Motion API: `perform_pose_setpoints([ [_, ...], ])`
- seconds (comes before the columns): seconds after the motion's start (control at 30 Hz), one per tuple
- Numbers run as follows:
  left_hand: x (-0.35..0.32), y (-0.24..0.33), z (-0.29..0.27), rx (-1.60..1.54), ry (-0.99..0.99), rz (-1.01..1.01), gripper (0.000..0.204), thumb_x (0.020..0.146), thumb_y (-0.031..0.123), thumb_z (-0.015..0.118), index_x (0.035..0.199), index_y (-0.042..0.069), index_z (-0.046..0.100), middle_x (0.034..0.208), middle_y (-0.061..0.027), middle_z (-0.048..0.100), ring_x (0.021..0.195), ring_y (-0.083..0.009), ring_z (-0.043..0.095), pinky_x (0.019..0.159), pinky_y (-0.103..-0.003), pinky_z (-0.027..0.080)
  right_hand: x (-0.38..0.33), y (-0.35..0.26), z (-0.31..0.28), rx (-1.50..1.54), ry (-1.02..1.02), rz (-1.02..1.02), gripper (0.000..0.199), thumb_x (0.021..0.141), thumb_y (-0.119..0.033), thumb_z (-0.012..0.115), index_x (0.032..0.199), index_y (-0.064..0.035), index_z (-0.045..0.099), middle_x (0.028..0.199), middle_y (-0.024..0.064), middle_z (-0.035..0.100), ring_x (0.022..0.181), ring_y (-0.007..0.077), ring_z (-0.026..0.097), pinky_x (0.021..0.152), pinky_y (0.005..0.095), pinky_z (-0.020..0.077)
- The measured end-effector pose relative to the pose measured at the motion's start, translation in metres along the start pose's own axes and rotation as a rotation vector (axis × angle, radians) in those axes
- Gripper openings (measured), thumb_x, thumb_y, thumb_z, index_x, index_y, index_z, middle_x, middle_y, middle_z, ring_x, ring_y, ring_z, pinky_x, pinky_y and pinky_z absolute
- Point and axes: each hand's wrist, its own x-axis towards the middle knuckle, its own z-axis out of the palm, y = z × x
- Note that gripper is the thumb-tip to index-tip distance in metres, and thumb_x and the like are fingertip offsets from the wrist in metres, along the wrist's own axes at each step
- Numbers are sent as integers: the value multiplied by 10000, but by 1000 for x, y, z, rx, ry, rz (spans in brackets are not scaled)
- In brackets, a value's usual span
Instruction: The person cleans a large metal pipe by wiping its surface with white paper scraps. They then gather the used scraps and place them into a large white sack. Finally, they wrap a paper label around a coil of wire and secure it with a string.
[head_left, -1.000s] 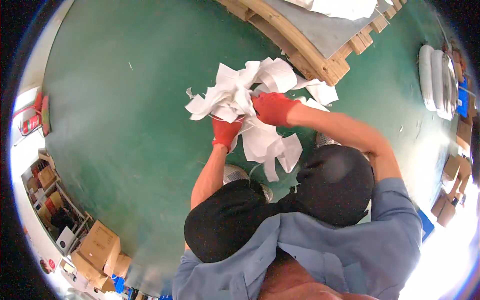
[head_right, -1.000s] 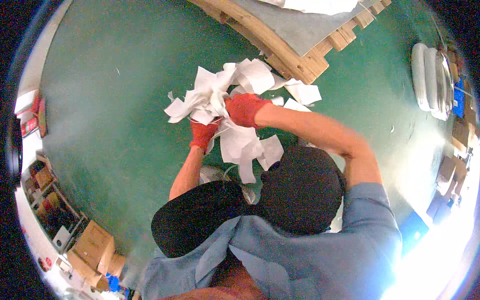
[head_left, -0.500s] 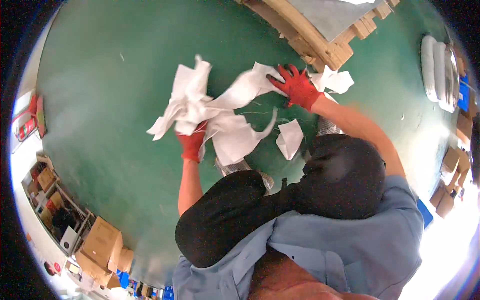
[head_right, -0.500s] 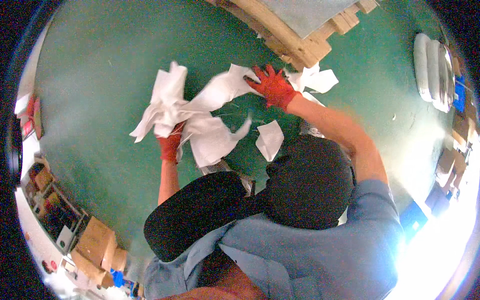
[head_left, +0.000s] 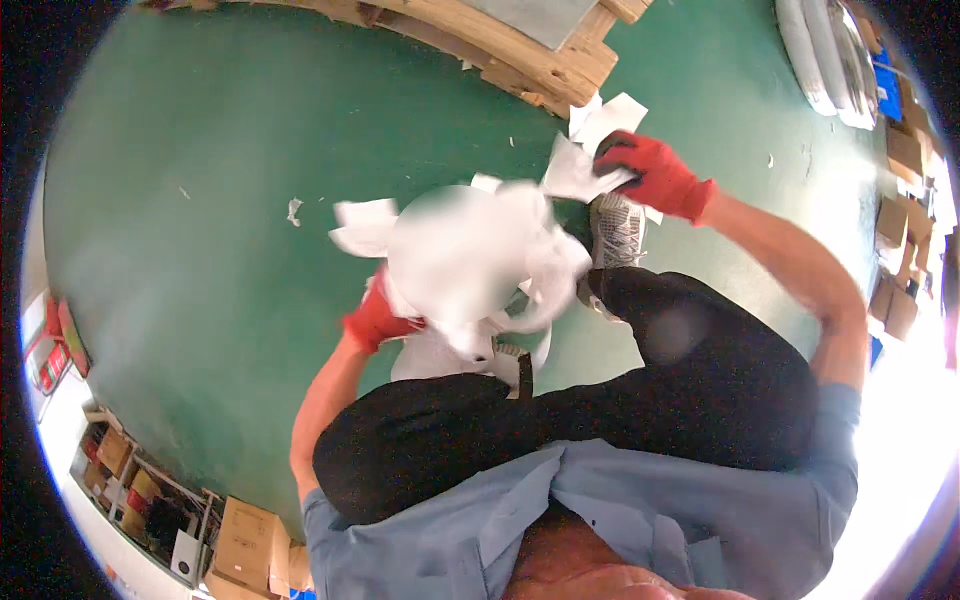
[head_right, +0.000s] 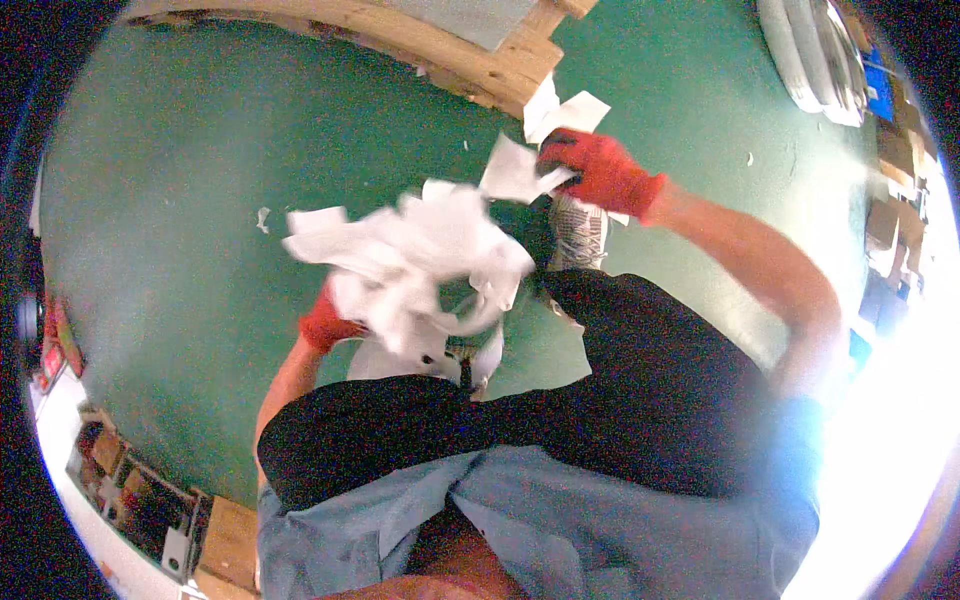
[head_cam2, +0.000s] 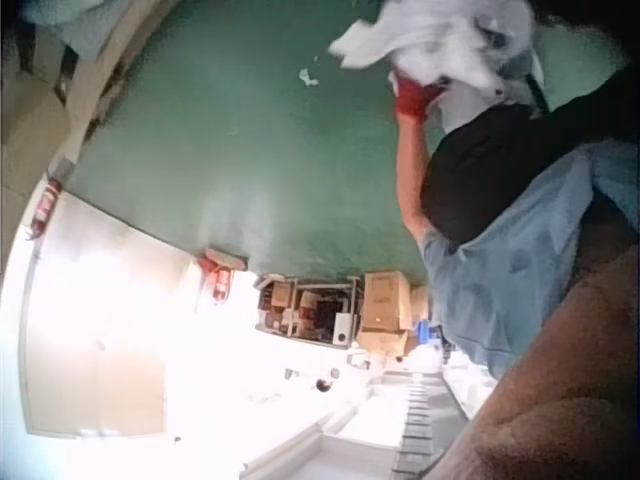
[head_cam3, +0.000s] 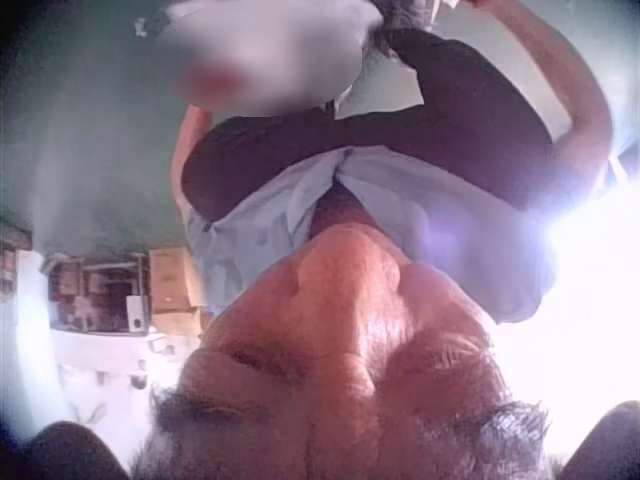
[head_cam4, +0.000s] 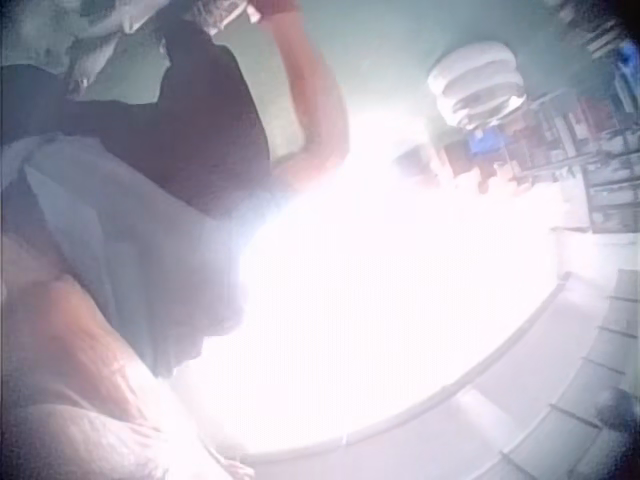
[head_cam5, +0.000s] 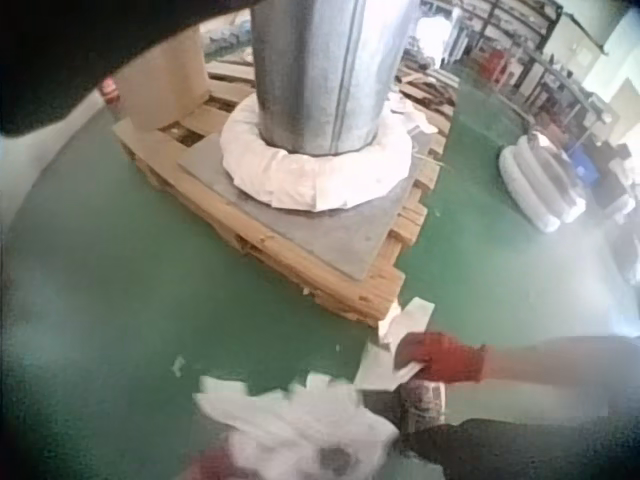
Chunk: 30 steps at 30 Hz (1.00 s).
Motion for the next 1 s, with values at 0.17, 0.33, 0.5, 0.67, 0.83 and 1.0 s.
perform_pose_setpoints([
  [0.17,86,32,93,568,-418,252,649,795,251,568,1351,-27,383,1414,-206,374,1317,-415,326,1103,-506,224,-3,30,-36,-331,-95,126,303,636,-101,759,921,-118,659,1362,111,446,1182,346,458,928,435,462],
  [0.33,119,-2,151,650,-284,525,518,864,176,434,1323,-65,425,1395,-244,398,1348,-410,295,1105,-609,124,19,61,19,-606,-400,373,812,477,-337,872,1223,-233,568,1513,235,127,1352,478,200,994,595,365],
  [0.5,95,-17,143,774,-431,422,422,835,162,450,1207,-23,523,1176,-245,534,1145,-386,473,1009,-570,275,4,69,100,-552,-96,383,726,592,-231,798,1247,-107,510,1411,204,351,1264,471,356,906,525,476],
  [0.67,86,-39,113,355,72,75,453,735,301,612,1083,18,554,951,-171,589,902,-365,561,732,-477,410,-21,94,127,-226,3,264,469,645,-32,669,1104,-65,575,1063,193,608,984,382,577,833,443,497],
  [0.83,47,-48,36,-35,587,-83,530,650,351,796,1065,83,605,1065,-102,624,1032,-303,582,923,-415,443,21,57,137,188,118,392,461,699,-121,714,1133,-36,583,1107,197,627,1026,327,619,874,372,495],
  [1.0,-72,-59,-36,700,976,-308,331,759,237,693,1079,158,656,1045,-72,648,1020,-283,588,899,-444,445,116,-21,105,417,235,122,637,691,-201,793,1234,-45,500,1123,155,632,1037,266,617,905,353,478],
])
